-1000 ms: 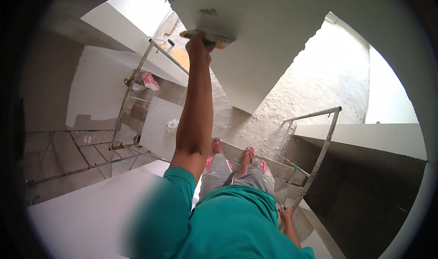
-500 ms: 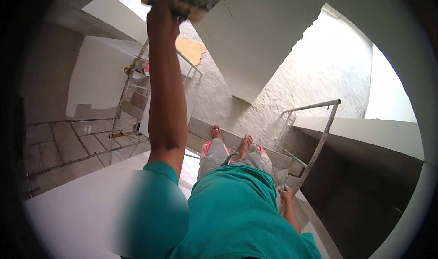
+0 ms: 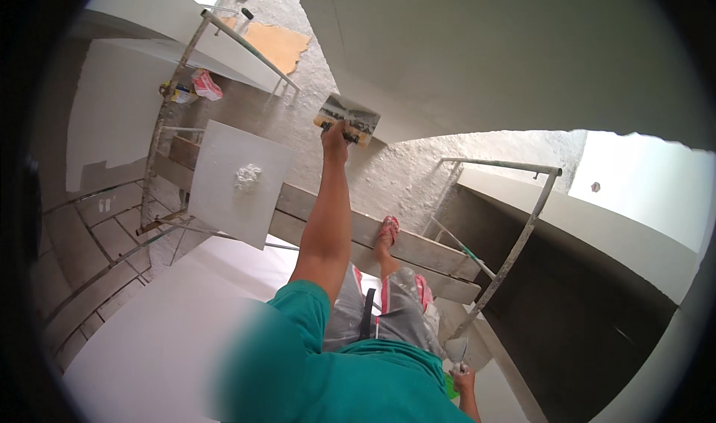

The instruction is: The person applies plaster to a ceiling using a trowel and hawk while standing on scaffolding. They repeatedly scoop plaster from the hawk and smooth it onto the ceiling surface.

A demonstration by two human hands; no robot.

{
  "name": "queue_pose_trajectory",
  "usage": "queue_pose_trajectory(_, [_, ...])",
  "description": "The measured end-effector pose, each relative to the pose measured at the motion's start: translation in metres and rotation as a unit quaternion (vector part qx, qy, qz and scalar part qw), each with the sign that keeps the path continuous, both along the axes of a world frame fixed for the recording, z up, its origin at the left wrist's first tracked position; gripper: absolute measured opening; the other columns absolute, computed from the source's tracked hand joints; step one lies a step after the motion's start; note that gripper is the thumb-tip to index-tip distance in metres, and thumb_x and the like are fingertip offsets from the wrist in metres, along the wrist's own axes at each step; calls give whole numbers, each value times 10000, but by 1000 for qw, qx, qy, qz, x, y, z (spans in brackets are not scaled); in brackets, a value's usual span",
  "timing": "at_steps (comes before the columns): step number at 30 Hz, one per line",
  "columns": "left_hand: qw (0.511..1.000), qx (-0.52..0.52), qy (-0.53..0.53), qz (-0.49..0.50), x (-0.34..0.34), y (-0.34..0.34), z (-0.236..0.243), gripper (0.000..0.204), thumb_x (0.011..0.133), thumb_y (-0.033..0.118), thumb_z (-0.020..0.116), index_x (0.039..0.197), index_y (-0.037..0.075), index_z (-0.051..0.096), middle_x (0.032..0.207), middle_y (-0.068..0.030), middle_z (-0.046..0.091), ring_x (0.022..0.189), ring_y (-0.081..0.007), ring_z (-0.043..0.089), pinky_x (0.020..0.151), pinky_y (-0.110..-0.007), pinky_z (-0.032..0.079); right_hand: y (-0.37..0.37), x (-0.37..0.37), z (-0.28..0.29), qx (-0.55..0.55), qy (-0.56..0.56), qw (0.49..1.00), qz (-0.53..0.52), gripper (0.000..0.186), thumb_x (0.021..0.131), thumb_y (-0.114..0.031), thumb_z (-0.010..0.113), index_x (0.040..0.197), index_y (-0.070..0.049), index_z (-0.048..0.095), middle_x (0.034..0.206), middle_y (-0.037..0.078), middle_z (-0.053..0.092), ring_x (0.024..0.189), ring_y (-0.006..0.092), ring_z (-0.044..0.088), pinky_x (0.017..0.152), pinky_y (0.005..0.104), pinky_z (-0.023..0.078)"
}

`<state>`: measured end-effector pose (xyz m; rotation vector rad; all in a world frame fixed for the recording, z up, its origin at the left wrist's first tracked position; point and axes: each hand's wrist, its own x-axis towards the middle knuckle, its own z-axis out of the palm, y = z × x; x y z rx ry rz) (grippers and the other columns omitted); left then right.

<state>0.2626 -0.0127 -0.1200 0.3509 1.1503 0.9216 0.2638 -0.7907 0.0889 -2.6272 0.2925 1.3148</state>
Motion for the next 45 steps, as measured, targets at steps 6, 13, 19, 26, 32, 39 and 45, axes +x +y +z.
queue_pose_trajectory(6, [1000, -11, 5, 5, 34, 32, -28, 333, 740, 103, 605, 1038, -23, 527, 896, -88, 586, 716, -181, 581, 544, -280, 429, 25, -45, 21, -60, 64, 995, -51, 592, 657, -41, 754, 1176, 108, 510, 1007, 137, 641, 865, 157, 598, 740, 260, 474])
queue_pose_trajectory(13, [1000, -4, -18, 19, 52, 50, -25, 323, 749, 89, 598, 1042, -28, 531, 873, -90, 587, 669, -180, 575, 520, -276, 419, 60, -64, 15, -34, 46, 995, -86, 597, 658, -26, 750, 1180, 119, 500, 1035, 151, 631, 875, 163, 596, 749, 265, 477])
queue_pose_trajectory(19, [999, 34, -42, -7, 56, 54, 30, 293, 759, 79, 590, 1021, -39, 531, 855, -91, 586, 655, -160, 570, 496, -261, 408, 26, -58, -2, 21, 66, 994, -89, 452, 663, -2, 724, 1072, 113, 570, 915, 101, 645, 770, 144, 586, 667, 274, 480])
queue_pose_trajectory(26, [990, 128, -54, -13, 49, 57, 169, 275, 774, 94, 566, 1014, -35, 532, 851, -97, 590, 646, -160, 579, 477, -263, 413, 28, -20, -24, 63, 47, 996, -47, 343, 668, -9, 720, 980, 82, 612, 874, 66, 647, 738, 116, 563, 640, 270, 468])
queue_pose_trajectory(32, [980, 190, -16, -49, 36, 79, 311, 177, 805, 150, 558, 868, -16, 560, 704, -117, 589, 510, -168, 541, 403, -287, 397, 25, 20, -51, 134, 64, 989, -11, 428, 685, -32, 728, 1074, 74, 583, 964, 92, 648, 830, 140, 572, 712, 273, 465])
queue_pose_trajectory(39, [936, 336, -11, -102, 49, 59, 492, 245, 834, 128, 522, 603, 75, 462, 479, -44, 458, 353, -119, 386, 338, -268, 316, 54, 29, -33, 103, 61, 993, 0, 462, 689, -37, 736, 1104, 78, 570, 1016, 104, 641, 872, 147, 571, 736, 273, 460])
queue_pose_trajectory(45, [895, 433, 51, -98, 31, 45, 531, 142, 822, 153, 533, 757, 27, 529, 649, -72, 525, 522, -149, 496, 476, -288, 406, 46, 39, -47, 116, 33, 993, 4, 420, 698, -38, 728, 1085, 53, 591, 964, 100, 654, 820, 140, 587, 692, 277, 463])
